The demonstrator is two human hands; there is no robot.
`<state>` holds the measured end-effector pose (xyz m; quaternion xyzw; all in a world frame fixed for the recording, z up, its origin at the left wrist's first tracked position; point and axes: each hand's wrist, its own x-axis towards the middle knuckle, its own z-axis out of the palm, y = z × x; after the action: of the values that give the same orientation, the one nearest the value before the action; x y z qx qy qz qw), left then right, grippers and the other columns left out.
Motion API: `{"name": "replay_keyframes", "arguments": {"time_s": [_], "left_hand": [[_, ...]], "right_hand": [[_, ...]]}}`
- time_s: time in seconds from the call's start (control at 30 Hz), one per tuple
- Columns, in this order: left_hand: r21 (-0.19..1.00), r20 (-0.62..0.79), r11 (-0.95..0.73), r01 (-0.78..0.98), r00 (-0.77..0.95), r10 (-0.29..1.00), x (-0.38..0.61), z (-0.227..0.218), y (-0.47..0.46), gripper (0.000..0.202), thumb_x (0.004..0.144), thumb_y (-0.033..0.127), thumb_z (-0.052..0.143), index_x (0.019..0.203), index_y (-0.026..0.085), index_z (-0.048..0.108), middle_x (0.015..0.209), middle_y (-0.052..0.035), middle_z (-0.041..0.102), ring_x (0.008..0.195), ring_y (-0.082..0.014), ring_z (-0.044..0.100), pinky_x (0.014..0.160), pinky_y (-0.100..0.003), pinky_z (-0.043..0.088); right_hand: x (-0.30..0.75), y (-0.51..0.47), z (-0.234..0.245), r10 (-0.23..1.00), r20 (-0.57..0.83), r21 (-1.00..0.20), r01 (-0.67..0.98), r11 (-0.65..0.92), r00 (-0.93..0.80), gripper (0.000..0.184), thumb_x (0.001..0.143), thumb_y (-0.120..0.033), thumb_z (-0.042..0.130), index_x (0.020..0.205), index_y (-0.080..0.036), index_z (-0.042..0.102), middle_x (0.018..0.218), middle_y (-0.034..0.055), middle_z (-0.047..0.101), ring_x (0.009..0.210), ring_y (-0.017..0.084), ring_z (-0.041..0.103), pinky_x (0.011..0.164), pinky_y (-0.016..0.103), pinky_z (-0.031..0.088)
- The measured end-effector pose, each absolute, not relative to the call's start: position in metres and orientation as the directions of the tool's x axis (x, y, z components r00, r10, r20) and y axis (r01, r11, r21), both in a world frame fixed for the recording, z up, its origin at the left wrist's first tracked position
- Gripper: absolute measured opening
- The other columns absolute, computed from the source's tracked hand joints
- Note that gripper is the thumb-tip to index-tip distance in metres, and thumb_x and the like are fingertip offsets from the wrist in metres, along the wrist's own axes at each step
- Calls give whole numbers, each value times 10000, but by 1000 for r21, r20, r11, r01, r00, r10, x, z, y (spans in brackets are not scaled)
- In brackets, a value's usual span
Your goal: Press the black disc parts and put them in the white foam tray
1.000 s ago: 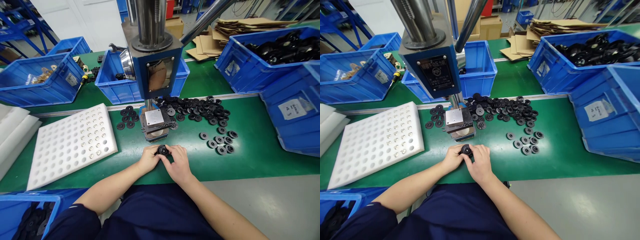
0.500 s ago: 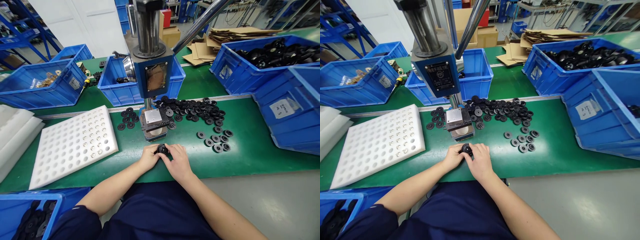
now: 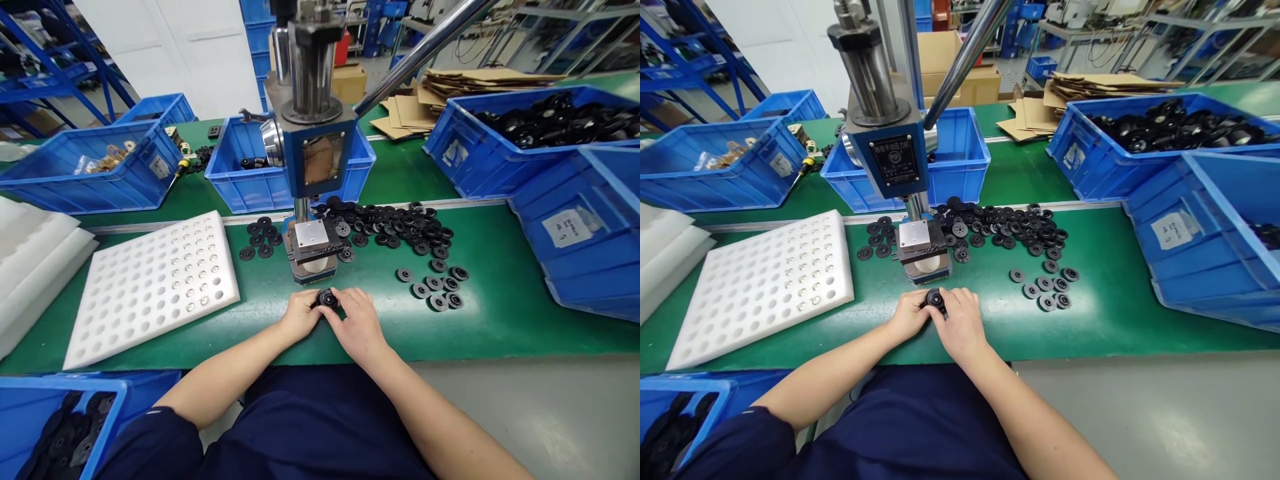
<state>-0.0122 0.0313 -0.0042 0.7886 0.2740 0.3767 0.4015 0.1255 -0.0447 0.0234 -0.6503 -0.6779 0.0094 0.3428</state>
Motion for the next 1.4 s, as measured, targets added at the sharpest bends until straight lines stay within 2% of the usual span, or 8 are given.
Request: {"name": "replay_keyframes", "arguments": {"time_s": [0.33,0.47,0.6,0.73,0.93,1.07,1.17,1.4], "left_hand": [[856,318,-488,171,570,757,-12,-9,32,146,858,145,630,936,166,751,909,-88,767,852,-211,721,799,-329,572],[855,243,-455,248,583,775,-12,-6,32,117,793,141,703,903,162,736,852,-75,752,796,-206,691,757,-318,548],[861,200,-422,283,575,793,-12,-4,31,98,769,208,749,839,152,709,777,-50,711,714,-174,630,687,-279,499],[923,90,-274,271,538,838,-9,-5,29,251,738,290,792,910,159,665,696,7,648,596,-115,534,596,-231,445],[947,121,-254,195,516,848,-20,-2,21,308,743,370,787,912,182,611,658,31,599,572,-106,517,584,-236,449],[925,258,-366,103,537,803,-60,40,23,323,712,331,824,944,186,653,825,-42,692,695,-153,622,679,-293,520],[932,304,-356,64,396,867,-84,101,37,343,679,287,851,951,178,673,920,-77,707,801,-187,669,714,-299,550],[922,322,-361,143,239,916,-55,194,86,317,626,346,861,821,154,703,703,-9,661,605,-123,598,574,-235,513]], "right_hand": [[127,-46,23,913,400,-462,879,119,86,384,957,-448,529,1122,-129,666,865,92,669,835,225,581,770,376,441],[131,-51,32,893,433,-544,825,153,121,415,953,-490,510,1170,-166,652,837,74,653,781,202,585,749,365,486],[156,-49,24,840,417,-688,724,43,346,476,938,-541,477,1190,-172,642,760,41,630,626,157,550,649,326,515],[186,-45,-7,782,268,-796,587,-149,563,518,923,-577,459,1072,-127,667,751,63,668,604,153,584,607,304,515],[191,-41,-22,836,289,-667,725,-173,466,484,932,-559,460,1034,-144,686,764,78,697,679,180,631,704,321,513],[187,-40,-17,841,325,-637,757,-144,433,492,952,-554,412,981,-154,696,721,69,682,638,176,613,669,310,502],[187,-40,-17,839,347,-620,774,-130,419,496,954,-553,403,963,-156,701,680,61,655,633,178,606,656,303,497],[188,-38,-21,845,367,-603,791,-103,389,431,962,-475,413,962,-150,696,706,65,664,661,179,618,673,301,496]]}}
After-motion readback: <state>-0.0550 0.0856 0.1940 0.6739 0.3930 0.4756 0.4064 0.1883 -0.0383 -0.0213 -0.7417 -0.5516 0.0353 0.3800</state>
